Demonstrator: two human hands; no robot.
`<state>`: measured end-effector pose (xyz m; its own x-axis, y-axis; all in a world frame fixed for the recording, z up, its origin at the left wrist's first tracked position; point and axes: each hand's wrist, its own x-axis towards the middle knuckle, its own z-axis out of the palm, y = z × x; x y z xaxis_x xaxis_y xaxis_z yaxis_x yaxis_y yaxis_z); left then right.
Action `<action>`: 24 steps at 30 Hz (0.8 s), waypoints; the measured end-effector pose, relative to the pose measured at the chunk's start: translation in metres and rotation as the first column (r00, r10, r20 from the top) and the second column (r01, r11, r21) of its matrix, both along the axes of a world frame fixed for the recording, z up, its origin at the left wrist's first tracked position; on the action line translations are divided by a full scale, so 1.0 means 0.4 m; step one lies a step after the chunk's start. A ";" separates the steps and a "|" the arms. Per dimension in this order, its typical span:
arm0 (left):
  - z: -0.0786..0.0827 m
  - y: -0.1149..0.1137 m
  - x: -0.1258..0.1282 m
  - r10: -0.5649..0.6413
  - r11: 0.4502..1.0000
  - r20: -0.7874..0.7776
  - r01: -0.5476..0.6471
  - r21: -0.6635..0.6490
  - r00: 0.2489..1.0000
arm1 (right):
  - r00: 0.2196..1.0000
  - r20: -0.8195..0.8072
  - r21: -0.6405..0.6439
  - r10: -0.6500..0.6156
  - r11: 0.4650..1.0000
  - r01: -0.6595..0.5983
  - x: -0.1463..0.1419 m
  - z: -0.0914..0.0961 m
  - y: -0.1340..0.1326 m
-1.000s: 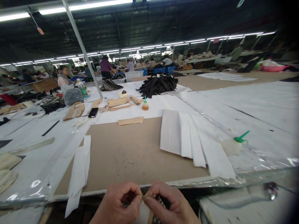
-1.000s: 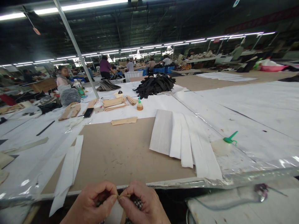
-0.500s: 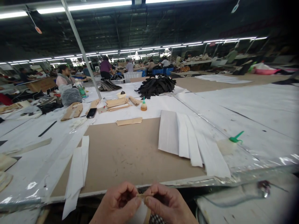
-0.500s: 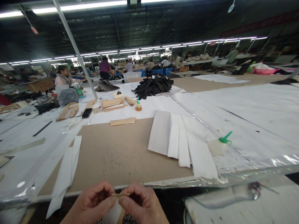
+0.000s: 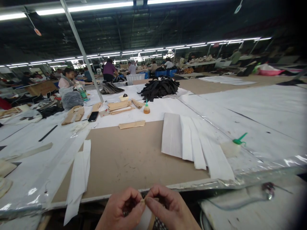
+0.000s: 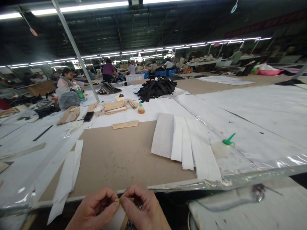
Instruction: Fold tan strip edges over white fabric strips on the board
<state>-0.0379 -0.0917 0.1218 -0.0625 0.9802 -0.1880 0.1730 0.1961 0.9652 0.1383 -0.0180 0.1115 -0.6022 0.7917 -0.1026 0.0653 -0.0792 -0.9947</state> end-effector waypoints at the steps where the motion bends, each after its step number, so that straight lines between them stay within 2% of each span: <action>1: -0.003 -0.001 0.002 0.008 1.000 0.004 -0.008 0.013 1.000 | 1.000 -0.009 0.009 0.000 1.000 0.000 0.001 0.004 0.000; 6: -0.024 -0.007 0.011 0.076 0.995 -0.001 -0.076 0.062 0.997 | 0.992 -0.120 -0.024 -0.042 0.999 0.040 0.001 0.008 -0.008; 8: -0.030 -0.008 0.010 0.108 0.993 0.032 -0.110 0.053 0.994 | 0.982 -0.173 -0.098 -0.075 0.993 0.058 -0.005 -0.006 -0.016; 11: -0.028 -0.007 0.004 0.154 0.988 0.119 -0.153 -0.014 0.981 | 0.964 -0.253 -0.234 -0.080 0.972 0.019 -0.016 -0.027 -0.026; 13: -0.020 -0.003 0.001 0.170 0.985 0.167 -0.165 -0.046 0.971 | 0.958 -0.273 -0.264 -0.088 0.964 0.014 -0.021 -0.034 -0.027; 20: -0.001 0.024 -0.005 0.149 0.989 0.315 -0.134 -0.066 0.937 | 0.968 -0.187 -0.240 -0.164 0.964 0.117 -0.023 -0.034 0.000; 22: -0.008 0.040 -0.012 0.151 0.988 0.328 -0.133 -0.077 0.932 | 0.973 -0.158 -0.195 -0.169 0.971 0.137 -0.025 -0.034 0.018; 24: -0.024 0.062 -0.024 0.152 0.988 0.332 -0.133 -0.078 0.931 | 0.980 -0.123 -0.091 -0.159 0.985 0.148 -0.029 -0.039 0.042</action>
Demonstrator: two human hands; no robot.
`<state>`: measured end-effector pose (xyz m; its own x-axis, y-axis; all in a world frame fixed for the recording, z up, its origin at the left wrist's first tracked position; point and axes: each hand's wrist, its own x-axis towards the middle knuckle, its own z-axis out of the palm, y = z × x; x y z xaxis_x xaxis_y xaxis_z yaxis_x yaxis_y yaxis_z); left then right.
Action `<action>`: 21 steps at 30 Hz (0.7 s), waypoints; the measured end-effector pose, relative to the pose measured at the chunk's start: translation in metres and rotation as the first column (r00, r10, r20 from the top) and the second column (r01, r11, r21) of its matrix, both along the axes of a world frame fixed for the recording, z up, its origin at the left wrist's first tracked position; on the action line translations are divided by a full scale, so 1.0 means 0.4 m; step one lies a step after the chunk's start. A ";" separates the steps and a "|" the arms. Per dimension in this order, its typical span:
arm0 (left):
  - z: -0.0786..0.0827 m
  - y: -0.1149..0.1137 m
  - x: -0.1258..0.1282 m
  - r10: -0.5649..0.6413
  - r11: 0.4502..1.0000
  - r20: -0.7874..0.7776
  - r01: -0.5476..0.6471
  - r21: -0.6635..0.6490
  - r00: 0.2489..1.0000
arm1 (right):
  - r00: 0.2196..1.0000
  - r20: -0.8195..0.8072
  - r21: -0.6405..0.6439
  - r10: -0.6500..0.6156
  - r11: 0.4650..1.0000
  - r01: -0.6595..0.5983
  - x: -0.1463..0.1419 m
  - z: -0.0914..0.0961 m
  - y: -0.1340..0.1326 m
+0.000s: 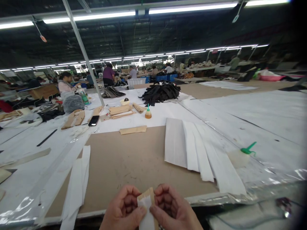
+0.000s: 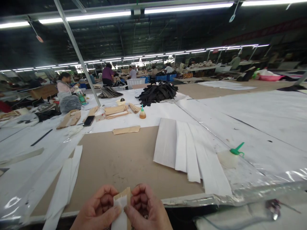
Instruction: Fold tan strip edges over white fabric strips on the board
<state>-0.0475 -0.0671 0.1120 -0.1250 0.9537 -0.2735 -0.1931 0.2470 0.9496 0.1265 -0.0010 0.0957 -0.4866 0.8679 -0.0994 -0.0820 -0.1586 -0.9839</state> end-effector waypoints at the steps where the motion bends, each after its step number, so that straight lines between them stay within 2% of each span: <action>1: -0.013 0.014 -0.008 0.003 1.000 0.003 -0.003 0.000 1.000 | 0.999 0.039 0.067 -0.005 0.998 0.003 -0.004 -0.006 0.015; 3: -0.051 0.046 -0.026 0.013 1.000 0.009 -0.013 -0.004 1.000 | 0.991 0.133 0.219 -0.026 0.976 -0.004 -0.019 -0.032 0.047; 5: -0.101 0.079 -0.047 0.023 1.000 -0.021 -0.024 -0.016 1.000 | 0.968 0.245 0.353 -0.047 0.935 -0.043 -0.041 -0.076 0.081; 8: -0.184 0.118 -0.081 0.010 0.999 -0.248 -0.021 -0.044 0.969 | 0.918 0.389 0.524 -0.076 0.838 -0.153 -0.085 -0.164 0.123; 10: -0.230 0.134 -0.103 -0.013 0.999 -0.513 -0.009 -0.041 0.859 | 0.887 0.443 0.658 -0.130 0.720 -0.223 -0.113 -0.221 0.142; 12: -0.263 0.144 -0.126 -0.007 0.999 -0.740 0.032 0.019 0.672 | 0.856 0.473 0.765 -0.209 0.579 -0.281 -0.133 -0.265 0.156; 14: -0.283 0.151 -0.149 0.057 0.989 -0.860 0.088 0.118 0.506 | 0.810 0.517 0.805 -0.277 0.479 -0.350 -0.141 -0.297 0.165; 15: -0.290 0.155 -0.160 0.096 0.980 -0.887 0.111 0.163 0.453 | 0.786 0.542 0.807 -0.298 0.446 -0.387 -0.142 -0.309 0.168; 18: -0.306 0.164 -0.185 0.162 0.963 -0.918 0.143 0.227 0.361 | 0.717 0.614 0.783 -0.331 0.368 -0.501 -0.133 -0.334 0.171; 21: -0.322 0.166 -0.190 0.190 0.954 -0.929 0.163 0.251 0.319 | 0.680 0.640 0.768 -0.359 0.310 -0.560 -0.124 -0.340 0.173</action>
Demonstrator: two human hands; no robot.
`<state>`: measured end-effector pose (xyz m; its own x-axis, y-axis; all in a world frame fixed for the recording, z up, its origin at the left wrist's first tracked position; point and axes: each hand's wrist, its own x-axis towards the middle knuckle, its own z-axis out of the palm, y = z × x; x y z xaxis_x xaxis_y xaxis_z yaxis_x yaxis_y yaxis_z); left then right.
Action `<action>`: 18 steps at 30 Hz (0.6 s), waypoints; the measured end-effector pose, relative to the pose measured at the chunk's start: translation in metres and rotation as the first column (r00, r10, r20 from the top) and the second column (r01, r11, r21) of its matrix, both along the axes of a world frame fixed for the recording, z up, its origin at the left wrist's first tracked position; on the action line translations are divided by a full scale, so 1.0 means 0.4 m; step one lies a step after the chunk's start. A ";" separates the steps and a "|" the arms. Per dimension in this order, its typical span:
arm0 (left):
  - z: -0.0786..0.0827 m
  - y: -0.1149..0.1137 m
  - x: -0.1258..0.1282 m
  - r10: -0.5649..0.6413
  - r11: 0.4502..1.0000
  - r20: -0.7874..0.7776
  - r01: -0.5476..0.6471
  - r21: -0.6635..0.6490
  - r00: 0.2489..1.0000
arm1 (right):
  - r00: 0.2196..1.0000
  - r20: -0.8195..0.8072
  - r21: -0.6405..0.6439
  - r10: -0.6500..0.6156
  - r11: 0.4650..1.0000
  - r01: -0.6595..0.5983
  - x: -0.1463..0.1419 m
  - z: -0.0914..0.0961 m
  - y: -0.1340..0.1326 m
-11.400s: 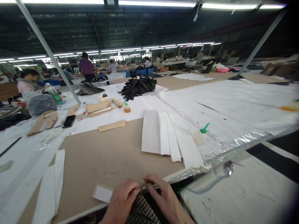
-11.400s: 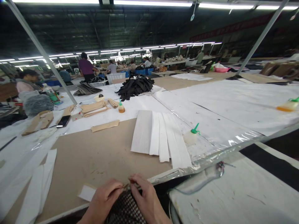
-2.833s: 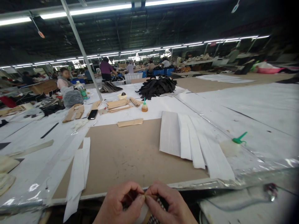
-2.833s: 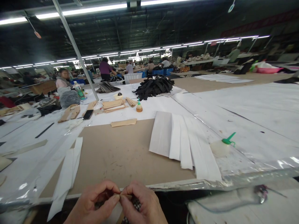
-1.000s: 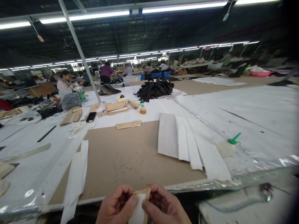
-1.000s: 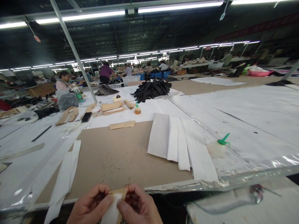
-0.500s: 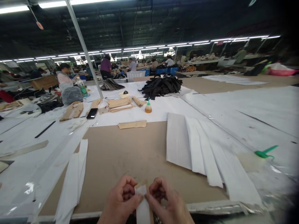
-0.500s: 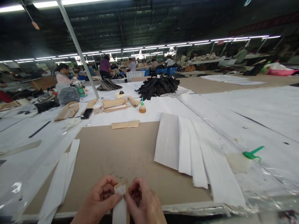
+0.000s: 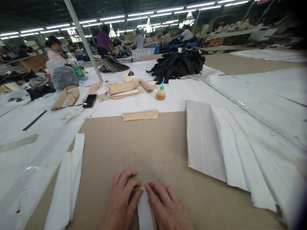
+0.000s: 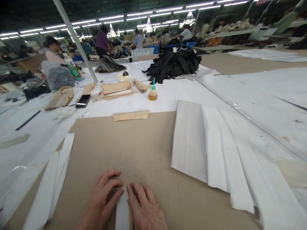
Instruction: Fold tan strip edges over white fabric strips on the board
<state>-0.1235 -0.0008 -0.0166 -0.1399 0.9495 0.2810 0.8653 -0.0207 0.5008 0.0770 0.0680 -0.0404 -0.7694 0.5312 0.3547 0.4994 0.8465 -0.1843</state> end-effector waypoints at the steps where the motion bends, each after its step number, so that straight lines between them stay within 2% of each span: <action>1: -0.004 -0.001 0.001 0.009 1.000 -0.004 -0.009 0.007 1.000 | 1.000 0.005 0.011 0.002 1.000 -0.002 0.001 0.001 0.001; 4: -0.012 -0.003 0.005 0.030 0.999 -0.019 -0.030 0.017 0.999 | 1.000 -0.006 0.039 0.019 0.999 -0.019 0.000 0.009 0.005; 7: -0.011 -0.001 0.000 -0.028 0.999 -0.085 0.031 0.041 0.996 | 0.999 -0.023 0.056 0.030 0.998 -0.028 -0.011 0.008 0.007; 11: -0.006 0.004 -0.006 -0.073 0.993 -0.160 0.087 0.078 0.984 | 0.988 -0.145 0.120 -0.056 0.990 0.074 -0.026 -0.001 0.002; 15: -0.006 0.003 -0.003 -0.078 0.982 -0.252 0.118 0.146 0.965 | 0.998 -0.061 0.100 -0.011 0.995 0.017 -0.019 0.013 0.004; 18: -0.009 -0.007 0.000 -0.116 0.963 -0.371 0.197 0.187 0.921 | 0.999 -0.036 0.084 -0.004 0.996 0.007 -0.010 0.025 0.008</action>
<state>-0.1235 -0.0037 -0.0201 0.1522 0.8612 0.4850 0.9612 -0.2432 0.1301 0.0731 0.0713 -0.0304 -0.7526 0.5023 0.4259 0.4983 0.8572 -0.1305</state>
